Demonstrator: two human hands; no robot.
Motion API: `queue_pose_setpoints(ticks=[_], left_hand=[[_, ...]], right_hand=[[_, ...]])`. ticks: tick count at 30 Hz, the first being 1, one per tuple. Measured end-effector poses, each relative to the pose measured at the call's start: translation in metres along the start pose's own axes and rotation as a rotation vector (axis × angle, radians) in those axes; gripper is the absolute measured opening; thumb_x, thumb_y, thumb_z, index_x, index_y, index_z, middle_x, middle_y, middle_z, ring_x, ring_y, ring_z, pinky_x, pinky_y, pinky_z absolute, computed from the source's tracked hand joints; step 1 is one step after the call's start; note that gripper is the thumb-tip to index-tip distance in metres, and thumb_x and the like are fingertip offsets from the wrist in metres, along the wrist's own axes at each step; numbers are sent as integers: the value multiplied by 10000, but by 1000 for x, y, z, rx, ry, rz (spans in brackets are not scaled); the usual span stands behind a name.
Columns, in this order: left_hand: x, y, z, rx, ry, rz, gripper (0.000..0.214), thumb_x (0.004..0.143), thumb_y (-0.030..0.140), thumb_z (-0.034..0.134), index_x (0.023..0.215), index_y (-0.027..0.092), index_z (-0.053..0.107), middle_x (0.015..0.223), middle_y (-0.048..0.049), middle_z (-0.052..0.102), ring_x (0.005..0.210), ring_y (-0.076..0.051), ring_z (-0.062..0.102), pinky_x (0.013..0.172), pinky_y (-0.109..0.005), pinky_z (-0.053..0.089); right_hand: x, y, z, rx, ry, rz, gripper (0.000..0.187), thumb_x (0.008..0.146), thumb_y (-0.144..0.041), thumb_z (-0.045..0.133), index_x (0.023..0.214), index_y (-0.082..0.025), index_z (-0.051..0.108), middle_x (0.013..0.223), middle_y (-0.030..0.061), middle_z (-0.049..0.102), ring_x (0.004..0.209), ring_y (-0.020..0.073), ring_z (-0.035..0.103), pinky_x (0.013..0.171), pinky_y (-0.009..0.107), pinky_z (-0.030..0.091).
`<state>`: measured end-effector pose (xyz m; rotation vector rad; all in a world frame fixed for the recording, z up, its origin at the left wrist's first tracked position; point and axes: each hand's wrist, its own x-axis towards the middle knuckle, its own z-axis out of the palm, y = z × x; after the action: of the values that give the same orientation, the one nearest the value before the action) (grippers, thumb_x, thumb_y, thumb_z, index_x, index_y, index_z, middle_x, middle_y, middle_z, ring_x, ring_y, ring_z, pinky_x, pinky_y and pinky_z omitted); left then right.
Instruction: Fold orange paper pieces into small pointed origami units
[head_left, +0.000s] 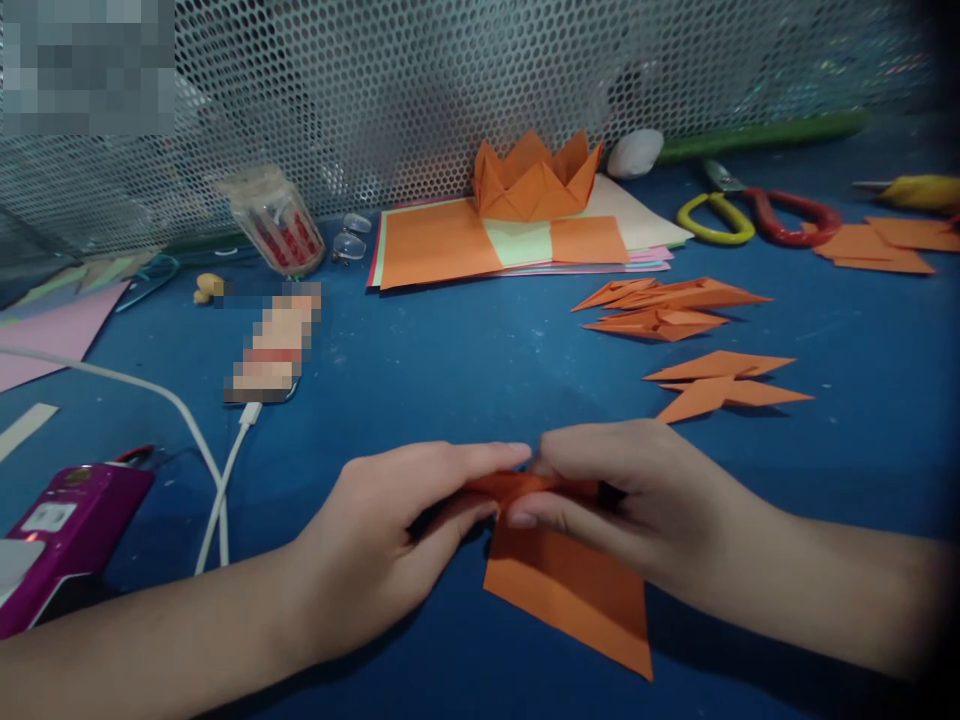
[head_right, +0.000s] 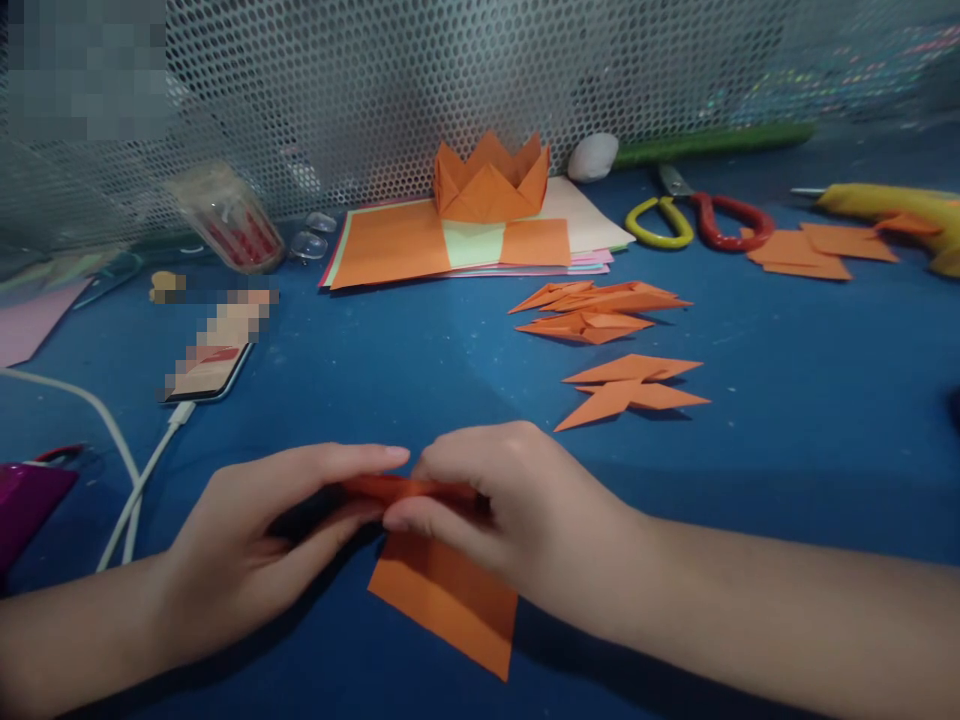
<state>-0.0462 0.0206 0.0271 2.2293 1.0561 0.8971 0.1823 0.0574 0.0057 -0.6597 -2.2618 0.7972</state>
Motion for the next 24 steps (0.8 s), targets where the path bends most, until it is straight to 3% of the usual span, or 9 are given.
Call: queue_pose_setpoints(ticks=[3, 7, 9, 11, 14, 18, 24], left_hand=[[-1, 2, 0, 63, -5, 37, 316, 953, 40, 661, 1237, 162, 726, 1213, -26, 844, 1100, -112, 805, 1029, -104, 539], [-10, -1, 1, 167, -41, 113, 362, 1004, 49, 570, 1299, 241, 652, 1094, 13, 844, 901, -107, 814, 907, -141, 608], [-15, -4, 2, 241, -92, 190, 388, 1053, 58, 469, 1343, 256, 633, 980, 18, 820, 824, -125, 791, 858, -186, 627], [-19, -6, 2, 291, -125, 220, 401, 1077, 74, 429, 1394, 242, 608, 925, 14, 791, 818, -140, 774, 860, -219, 631], [-20, -6, 1, 283, -71, 189, 422, 1061, 48, 463, 1417, 238, 583, 961, 13, 791, 851, -131, 772, 894, -215, 622], [-14, 1, 1, 141, 54, 40, 419, 988, -11, 573, 1265, 290, 663, 1046, 44, 829, 935, -103, 801, 944, -172, 605], [5, 4, 2, -499, 218, -414, 165, 900, 138, 787, 1024, 238, 743, 861, 64, 828, 701, -73, 790, 696, -100, 631]], right_hand=[[-2, -2, 3, -96, 18, -55, 406, 1089, -295, 578, 697, -190, 576, 573, -57, 560, 477, 58, 454, 461, 173, 348], [-5, -7, 7, -333, -1, -189, 396, 1134, -231, 421, 838, -183, 679, 663, 4, 663, 576, 110, 559, 535, 234, 410], [-4, -10, 7, -386, -17, -205, 451, 1142, -177, 360, 819, -188, 675, 657, 5, 668, 576, 108, 560, 543, 232, 412], [-4, -11, 6, -401, 1, -216, 486, 1143, -140, 334, 781, -195, 654, 613, -12, 634, 546, 99, 529, 531, 222, 398], [-4, -12, 4, -408, 38, -252, 477, 1152, -165, 351, 809, -187, 682, 591, -18, 610, 538, 100, 519, 527, 216, 408], [-5, -10, 2, -382, 37, -223, 466, 1137, -109, 324, 972, -146, 758, 636, -1, 641, 578, 92, 586, 549, 175, 454], [-7, -9, 7, -361, 129, -147, 394, 1149, -199, 399, 1019, -181, 770, 609, -27, 586, 510, 89, 515, 481, 191, 387]])
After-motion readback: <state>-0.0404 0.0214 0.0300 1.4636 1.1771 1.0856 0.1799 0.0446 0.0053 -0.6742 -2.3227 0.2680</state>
